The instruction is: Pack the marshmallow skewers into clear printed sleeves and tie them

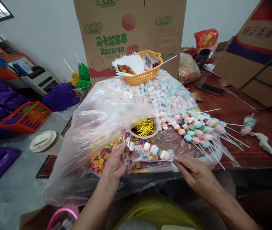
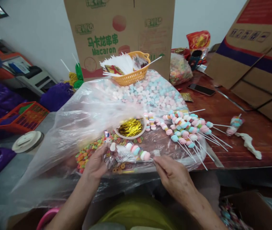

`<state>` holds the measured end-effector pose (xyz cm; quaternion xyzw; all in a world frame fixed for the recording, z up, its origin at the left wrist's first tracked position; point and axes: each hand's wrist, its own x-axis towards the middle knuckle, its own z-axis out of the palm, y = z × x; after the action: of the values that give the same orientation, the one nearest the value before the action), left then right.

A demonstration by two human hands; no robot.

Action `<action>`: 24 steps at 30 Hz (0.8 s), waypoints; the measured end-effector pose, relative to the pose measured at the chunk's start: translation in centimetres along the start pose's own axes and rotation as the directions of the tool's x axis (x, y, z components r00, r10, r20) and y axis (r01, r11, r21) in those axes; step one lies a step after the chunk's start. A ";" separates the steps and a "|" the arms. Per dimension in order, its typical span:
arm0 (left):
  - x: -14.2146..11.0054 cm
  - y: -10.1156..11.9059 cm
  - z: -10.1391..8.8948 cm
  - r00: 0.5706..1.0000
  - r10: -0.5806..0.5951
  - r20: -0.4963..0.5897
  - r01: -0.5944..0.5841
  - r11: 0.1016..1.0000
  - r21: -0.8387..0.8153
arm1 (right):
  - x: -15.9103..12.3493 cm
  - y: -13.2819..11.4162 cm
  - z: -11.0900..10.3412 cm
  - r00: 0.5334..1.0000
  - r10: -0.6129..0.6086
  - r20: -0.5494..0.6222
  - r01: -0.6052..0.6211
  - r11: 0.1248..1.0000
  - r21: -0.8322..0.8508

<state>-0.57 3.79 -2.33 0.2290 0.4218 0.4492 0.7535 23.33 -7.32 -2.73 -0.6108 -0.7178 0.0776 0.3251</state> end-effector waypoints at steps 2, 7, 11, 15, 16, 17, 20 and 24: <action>-0.7 0.2 0.0 0.998 -0.050 0.038 0.053 0.994 -0.091 | 0.8 -1.3 0.0 0.999 -0.039 0.017 0.038 0.999 0.018; -1.4 0.2 0.1 0.999 -0.047 0.020 0.050 0.984 -0.169 | 1.5 -3.5 -0.1 0.995 -0.078 0.066 0.078 0.997 0.010; -1.7 0.0 0.6 0.999 -0.007 -0.044 0.001 0.989 -0.147 | 1.5 -4.2 0.2 0.991 -0.082 0.103 0.087 0.996 -0.036; -1.9 -0.7 1.0 0.990 0.125 -0.065 -0.129 0.989 -0.069 | 1.5 -4.4 0.5 0.989 -0.103 0.105 0.111 0.991 -0.079; -1.9 -1.0 1.0 0.986 0.153 -0.068 -0.156 0.987 -0.044 | 1.5 -4.4 0.5 0.989 -0.112 0.100 0.121 0.989 -0.087; -1.9 -1.2 1.0 0.981 0.180 -0.070 -0.181 0.983 -0.016 | 1.5 -4.5 0.5 0.988 -0.120 0.095 0.128 0.987 -0.094; -1.7 -2.1 0.8 0.960 0.272 -0.072 -0.263 0.959 0.108 | 1.2 -4.7 0.9 0.986 -0.140 0.092 0.150 0.982 -0.117; -1.5 -3.4 0.5 0.922 0.382 -0.069 -0.349 0.894 0.279 | 0.7 -5.4 1.8 0.992 -0.113 0.048 0.120 0.977 -0.177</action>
<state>1.18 0.84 -3.88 0.3738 0.4720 0.5364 0.5915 17.83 -7.46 -1.11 -0.5929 -0.7623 0.0048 0.2594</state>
